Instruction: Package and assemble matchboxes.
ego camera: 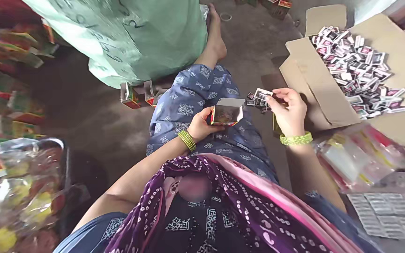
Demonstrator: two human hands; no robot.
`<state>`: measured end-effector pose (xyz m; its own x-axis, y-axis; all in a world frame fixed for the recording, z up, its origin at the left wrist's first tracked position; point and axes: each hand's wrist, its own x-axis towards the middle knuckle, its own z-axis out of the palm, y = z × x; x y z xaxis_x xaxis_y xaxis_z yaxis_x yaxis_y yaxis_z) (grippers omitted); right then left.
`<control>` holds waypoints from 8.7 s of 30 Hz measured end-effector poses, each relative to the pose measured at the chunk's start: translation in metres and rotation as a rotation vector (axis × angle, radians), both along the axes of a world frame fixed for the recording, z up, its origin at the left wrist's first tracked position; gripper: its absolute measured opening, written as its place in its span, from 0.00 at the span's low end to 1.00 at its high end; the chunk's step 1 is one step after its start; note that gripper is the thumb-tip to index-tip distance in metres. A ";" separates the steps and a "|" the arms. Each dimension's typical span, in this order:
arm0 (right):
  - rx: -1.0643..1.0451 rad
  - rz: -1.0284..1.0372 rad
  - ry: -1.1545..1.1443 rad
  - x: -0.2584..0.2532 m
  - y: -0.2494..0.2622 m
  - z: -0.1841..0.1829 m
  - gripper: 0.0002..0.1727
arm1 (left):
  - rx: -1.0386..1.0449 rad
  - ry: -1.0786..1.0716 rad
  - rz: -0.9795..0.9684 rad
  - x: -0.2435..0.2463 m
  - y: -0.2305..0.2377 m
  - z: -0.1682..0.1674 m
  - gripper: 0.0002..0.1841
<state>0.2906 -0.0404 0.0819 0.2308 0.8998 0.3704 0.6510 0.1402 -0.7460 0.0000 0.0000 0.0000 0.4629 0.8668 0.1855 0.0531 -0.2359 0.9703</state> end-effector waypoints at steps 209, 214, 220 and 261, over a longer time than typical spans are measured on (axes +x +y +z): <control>-0.678 0.291 0.031 -0.014 -0.002 0.006 0.37 | -0.016 1.013 0.395 -0.189 0.078 -0.038 0.17; -1.170 0.441 0.077 -0.011 0.039 0.037 0.33 | 0.064 0.933 0.518 -0.211 0.054 -0.035 0.15; -0.732 0.087 0.063 0.018 0.192 0.125 0.24 | 0.077 0.808 0.700 -0.223 0.019 0.002 0.11; -0.159 0.763 0.780 -0.082 -0.019 -0.025 0.38 | 0.093 -0.157 -0.168 -0.003 -0.010 0.054 0.44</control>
